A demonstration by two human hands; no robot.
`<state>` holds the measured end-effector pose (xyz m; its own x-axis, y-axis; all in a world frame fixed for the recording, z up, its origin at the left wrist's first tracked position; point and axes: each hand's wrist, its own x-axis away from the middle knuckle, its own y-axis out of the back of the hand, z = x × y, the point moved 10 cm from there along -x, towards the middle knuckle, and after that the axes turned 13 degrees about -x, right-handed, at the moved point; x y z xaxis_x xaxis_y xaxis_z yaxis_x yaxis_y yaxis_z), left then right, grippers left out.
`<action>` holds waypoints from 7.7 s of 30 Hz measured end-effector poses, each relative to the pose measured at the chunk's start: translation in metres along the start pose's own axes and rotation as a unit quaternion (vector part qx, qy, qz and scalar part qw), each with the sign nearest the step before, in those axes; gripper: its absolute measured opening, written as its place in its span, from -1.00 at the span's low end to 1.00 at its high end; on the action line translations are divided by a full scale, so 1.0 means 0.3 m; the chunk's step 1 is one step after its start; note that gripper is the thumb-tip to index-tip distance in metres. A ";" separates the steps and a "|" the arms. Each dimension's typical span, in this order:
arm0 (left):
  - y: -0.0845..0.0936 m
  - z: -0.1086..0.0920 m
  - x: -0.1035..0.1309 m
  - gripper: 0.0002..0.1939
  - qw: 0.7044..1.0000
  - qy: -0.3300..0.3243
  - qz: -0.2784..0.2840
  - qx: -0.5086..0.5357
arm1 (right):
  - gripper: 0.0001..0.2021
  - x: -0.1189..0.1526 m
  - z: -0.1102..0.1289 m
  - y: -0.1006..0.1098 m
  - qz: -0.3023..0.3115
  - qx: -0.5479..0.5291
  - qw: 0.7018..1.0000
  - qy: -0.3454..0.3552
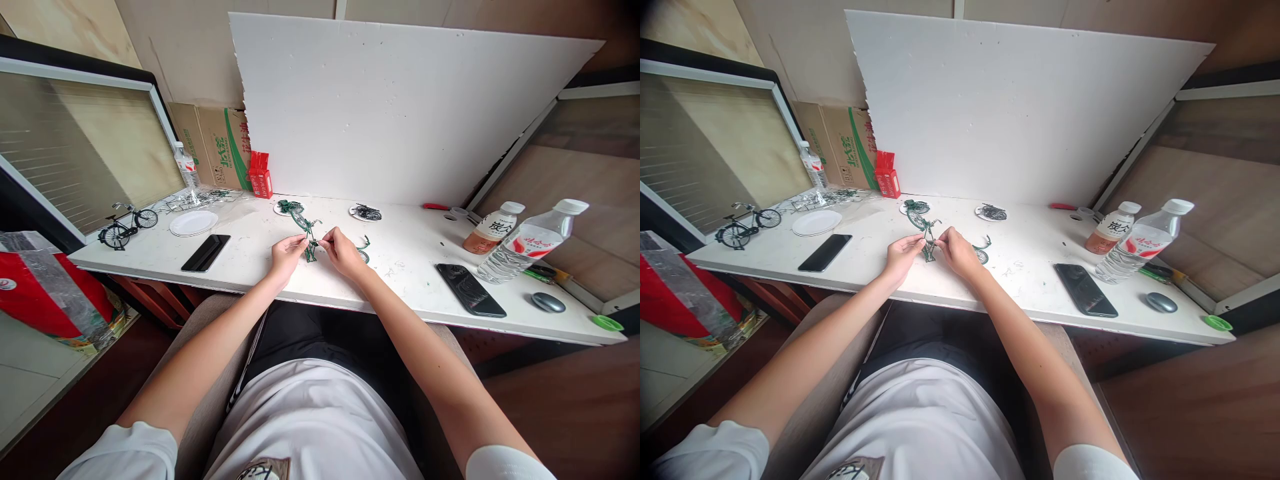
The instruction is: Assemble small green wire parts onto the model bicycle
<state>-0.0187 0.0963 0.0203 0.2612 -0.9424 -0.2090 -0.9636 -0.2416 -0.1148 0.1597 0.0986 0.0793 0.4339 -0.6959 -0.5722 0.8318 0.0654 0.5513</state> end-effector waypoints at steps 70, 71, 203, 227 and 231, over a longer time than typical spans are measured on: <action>-0.004 -0.001 -0.012 -0.51 0.998 -0.028 0.025 -0.058 | -0.49 0.014 -0.037 -0.082 0.124 -0.181 0.959 -0.177; -0.002 0.000 -0.011 -0.50 0.998 -0.027 0.021 -0.054 | -0.49 0.012 -0.044 -0.075 0.102 -0.174 0.964 -0.174; 0.015 0.017 -0.026 -0.51 0.999 -0.011 -0.012 -0.044 | -0.65 -0.006 0.000 0.031 -0.118 -0.077 0.989 0.036; 0.005 -0.001 -0.010 -0.54 0.998 -0.014 -0.009 -0.058 | -0.66 0.002 0.024 0.060 -0.153 -0.083 0.983 0.052; 0.007 0.001 -0.010 -0.55 0.998 -0.010 -0.011 -0.058 | -0.71 0.001 0.021 0.051 -0.139 -0.079 0.986 0.036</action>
<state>-0.0213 0.0987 0.0203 0.2833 -0.9316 -0.2277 -0.9572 -0.2894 -0.0066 0.1704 0.0949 0.0914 0.2002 -0.6505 -0.7327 0.9633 -0.0059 0.2685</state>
